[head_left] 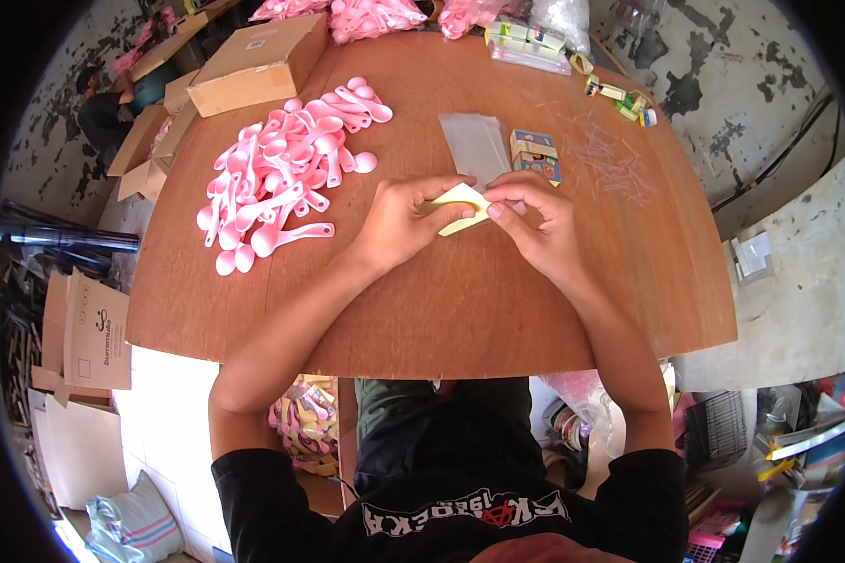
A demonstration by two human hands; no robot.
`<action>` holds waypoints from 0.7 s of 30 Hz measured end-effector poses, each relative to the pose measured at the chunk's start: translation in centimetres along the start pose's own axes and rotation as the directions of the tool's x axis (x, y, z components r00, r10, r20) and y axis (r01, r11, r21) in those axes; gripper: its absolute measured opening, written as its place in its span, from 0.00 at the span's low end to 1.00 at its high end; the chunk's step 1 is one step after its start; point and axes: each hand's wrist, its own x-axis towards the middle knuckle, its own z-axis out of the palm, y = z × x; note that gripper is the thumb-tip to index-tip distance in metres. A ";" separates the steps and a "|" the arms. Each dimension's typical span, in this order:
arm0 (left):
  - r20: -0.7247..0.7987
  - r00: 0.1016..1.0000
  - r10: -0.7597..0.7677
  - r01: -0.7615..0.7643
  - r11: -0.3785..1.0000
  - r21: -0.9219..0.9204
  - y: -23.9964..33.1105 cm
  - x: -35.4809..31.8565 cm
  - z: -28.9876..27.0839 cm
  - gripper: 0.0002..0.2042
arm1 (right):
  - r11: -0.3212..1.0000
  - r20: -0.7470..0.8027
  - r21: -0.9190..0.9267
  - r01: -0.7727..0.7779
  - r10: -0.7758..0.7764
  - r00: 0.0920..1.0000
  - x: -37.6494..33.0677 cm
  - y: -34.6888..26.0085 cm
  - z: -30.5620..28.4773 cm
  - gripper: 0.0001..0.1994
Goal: The person repeatedly picks pink plastic spoons from a pile on a wooden table, places each spoon into a small clear plastic bag, and seals the bag. The person also handles small yellow paper inserts and colorful printed cards, placing them into the bags with the spoons. The process is repeated multiple times throughout the clip.
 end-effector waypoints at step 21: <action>-0.028 0.998 0.053 -0.053 0.998 0.021 3.2 0.4 -0.7 0.13 | 0.996 -0.006 0.091 0.002 -0.001 1.000 -0.2 -1.9 0.6 0.07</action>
